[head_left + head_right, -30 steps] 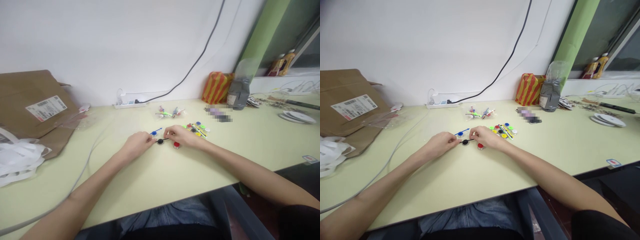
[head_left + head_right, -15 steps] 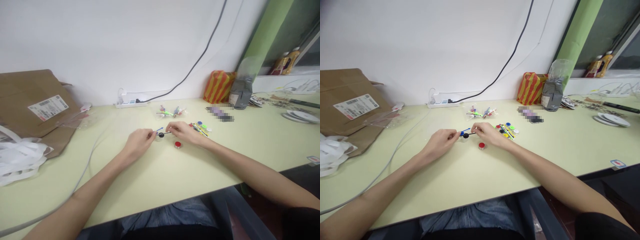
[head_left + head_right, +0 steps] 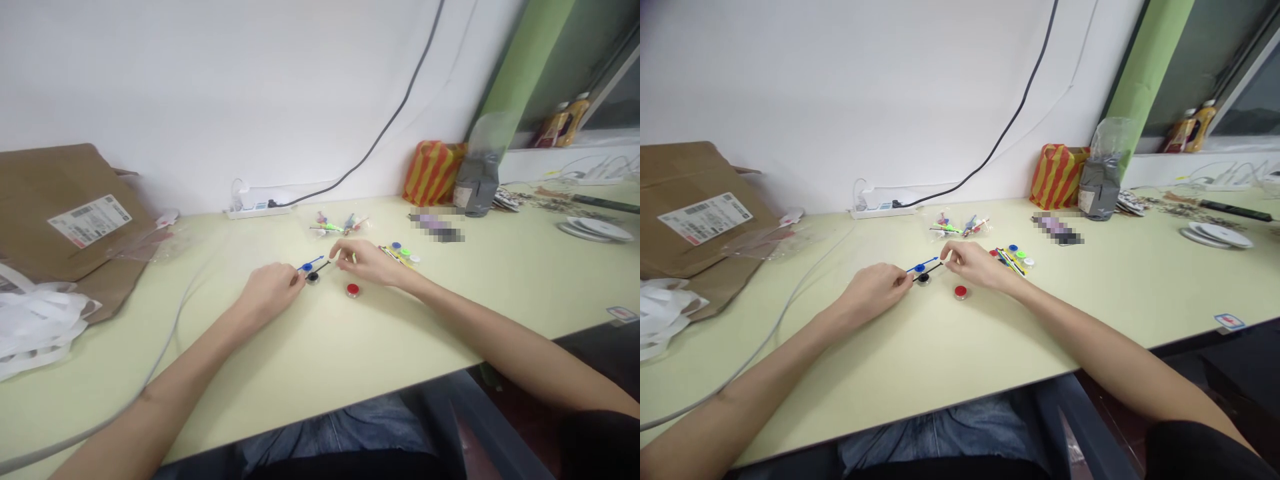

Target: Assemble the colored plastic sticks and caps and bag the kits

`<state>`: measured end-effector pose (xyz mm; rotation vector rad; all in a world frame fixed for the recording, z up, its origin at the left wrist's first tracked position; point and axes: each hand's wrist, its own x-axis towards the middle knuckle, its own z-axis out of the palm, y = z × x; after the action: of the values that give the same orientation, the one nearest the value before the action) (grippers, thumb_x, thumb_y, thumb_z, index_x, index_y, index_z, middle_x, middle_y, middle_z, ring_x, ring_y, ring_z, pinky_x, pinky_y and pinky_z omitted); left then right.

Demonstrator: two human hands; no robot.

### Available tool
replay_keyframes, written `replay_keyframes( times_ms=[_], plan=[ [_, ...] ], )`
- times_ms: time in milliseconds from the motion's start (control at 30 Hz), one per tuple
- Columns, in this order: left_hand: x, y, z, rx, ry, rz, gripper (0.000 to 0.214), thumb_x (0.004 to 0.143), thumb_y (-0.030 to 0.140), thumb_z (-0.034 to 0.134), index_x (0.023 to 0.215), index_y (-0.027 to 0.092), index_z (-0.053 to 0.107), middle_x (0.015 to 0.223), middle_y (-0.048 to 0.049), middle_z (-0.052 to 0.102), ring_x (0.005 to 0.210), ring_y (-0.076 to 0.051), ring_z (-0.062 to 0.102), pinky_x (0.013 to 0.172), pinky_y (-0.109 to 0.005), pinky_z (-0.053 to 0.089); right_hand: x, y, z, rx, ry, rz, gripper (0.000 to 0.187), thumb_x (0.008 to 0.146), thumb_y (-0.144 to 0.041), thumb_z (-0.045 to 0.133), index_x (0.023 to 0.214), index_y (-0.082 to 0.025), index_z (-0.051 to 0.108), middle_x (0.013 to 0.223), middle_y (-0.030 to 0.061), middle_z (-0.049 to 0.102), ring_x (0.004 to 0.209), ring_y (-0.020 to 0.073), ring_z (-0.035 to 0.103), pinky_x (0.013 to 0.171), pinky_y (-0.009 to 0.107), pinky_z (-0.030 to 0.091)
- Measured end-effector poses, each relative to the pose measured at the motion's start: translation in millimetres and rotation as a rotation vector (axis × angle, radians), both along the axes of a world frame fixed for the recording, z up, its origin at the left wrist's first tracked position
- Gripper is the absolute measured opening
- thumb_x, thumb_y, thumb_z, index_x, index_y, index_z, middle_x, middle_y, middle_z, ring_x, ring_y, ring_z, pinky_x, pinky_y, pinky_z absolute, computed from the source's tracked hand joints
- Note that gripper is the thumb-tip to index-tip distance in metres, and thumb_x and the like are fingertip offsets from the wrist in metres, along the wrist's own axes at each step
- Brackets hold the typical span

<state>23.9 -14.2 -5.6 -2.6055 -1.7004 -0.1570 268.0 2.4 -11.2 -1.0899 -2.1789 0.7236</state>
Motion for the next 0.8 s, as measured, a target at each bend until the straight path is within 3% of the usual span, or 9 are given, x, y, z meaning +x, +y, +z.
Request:
replay_keyframes(
  times_ms=[67, 167, 267, 367, 467, 600, 800],
  plan=[
    [0, 0, 0.7, 0.029, -0.005, 0.006, 0.051, 0.099, 0.042, 0.033, 0.062, 0.018, 0.057, 0.062, -0.0077, 0.060, 0.052, -0.018, 0.047, 0.056, -0.032, 0.019, 9, -1, 10.8, -0.090, -0.092, 0.115, 0.012, 0.086, -0.026, 0.062, 0.092, -0.016, 0.067, 0.076, 0.0022, 0.068, 0.066, 0.0135, 0.056, 0.059, 0.024, 0.038],
    [1, -1, 2.4, 0.094, -0.034, 0.018, 0.048, 0.100, 0.044, 0.033, 0.068, 0.020, 0.060, 0.062, -0.0061, 0.061, 0.055, -0.019, 0.051, 0.056, -0.031, 0.020, 20, -2, 20.1, -0.305, -0.188, 0.301, 0.018, 0.080, -0.032, 0.073, 0.087, -0.016, 0.068, 0.077, 0.0030, 0.072, 0.065, 0.0141, 0.060, 0.056, 0.024, 0.038],
    [1, -2, 4.2, 0.138, -0.082, 0.028, 0.040, 0.100, 0.044, 0.035, 0.084, 0.021, 0.064, 0.062, -0.0033, 0.061, 0.057, -0.020, 0.053, 0.057, -0.030, 0.021, 18, -3, 18.6, -0.329, -0.163, 0.340, 0.019, 0.077, -0.030, 0.076, 0.089, -0.017, 0.069, 0.084, 0.0046, 0.075, 0.074, 0.0164, 0.066, 0.063, 0.025, 0.044],
    [2, -4, 4.9, 0.119, -0.130, -0.046, 0.033, 0.100, 0.039, 0.037, 0.097, 0.022, 0.065, 0.061, -0.0002, 0.059, 0.055, -0.018, 0.052, 0.057, -0.029, 0.024, 8, -5, 14.7, -0.206, -0.125, 0.293, 0.016, 0.082, -0.024, 0.070, 0.097, -0.017, 0.069, 0.086, 0.0040, 0.074, 0.076, 0.0163, 0.066, 0.065, 0.025, 0.045],
    [5, -8, 3.6, 0.072, -0.192, -0.227, 0.027, 0.099, 0.030, 0.041, 0.105, 0.021, 0.065, 0.073, -0.0008, 0.063, 0.063, -0.016, 0.056, 0.062, -0.027, 0.033, 6, -1, 13.7, -0.045, -0.151, 0.159, 0.018, 0.086, -0.018, 0.062, 0.104, -0.018, 0.068, 0.084, 0.0028, 0.071, 0.073, 0.0153, 0.062, 0.065, 0.025, 0.043],
    [8, -11, -0.4, 0.046, -0.188, -0.515, 0.033, 0.100, 0.021, 0.039, 0.120, 0.021, 0.065, 0.097, -0.0069, 0.063, 0.086, -0.018, 0.060, 0.076, -0.028, 0.042, 23, 14, 12.3, 0.138, -0.319, -0.059, 0.012, 0.082, -0.010, 0.062, 0.086, -0.017, 0.070, 0.085, 0.0050, 0.069, 0.075, 0.0167, 0.058, 0.065, 0.027, 0.038],
    [5, -8, -2.6, 0.041, -0.151, -0.596, 0.038, 0.101, 0.018, 0.038, 0.123, 0.024, 0.068, 0.099, -0.0078, 0.060, 0.092, -0.020, 0.056, 0.082, -0.032, 0.044, 39, 25, 8.8, 0.029, -0.398, -0.007, 0.007, 0.079, -0.016, 0.065, 0.076, -0.017, 0.071, 0.078, 0.0039, 0.071, 0.069, 0.0163, 0.059, 0.062, 0.027, 0.038]
  ],
)
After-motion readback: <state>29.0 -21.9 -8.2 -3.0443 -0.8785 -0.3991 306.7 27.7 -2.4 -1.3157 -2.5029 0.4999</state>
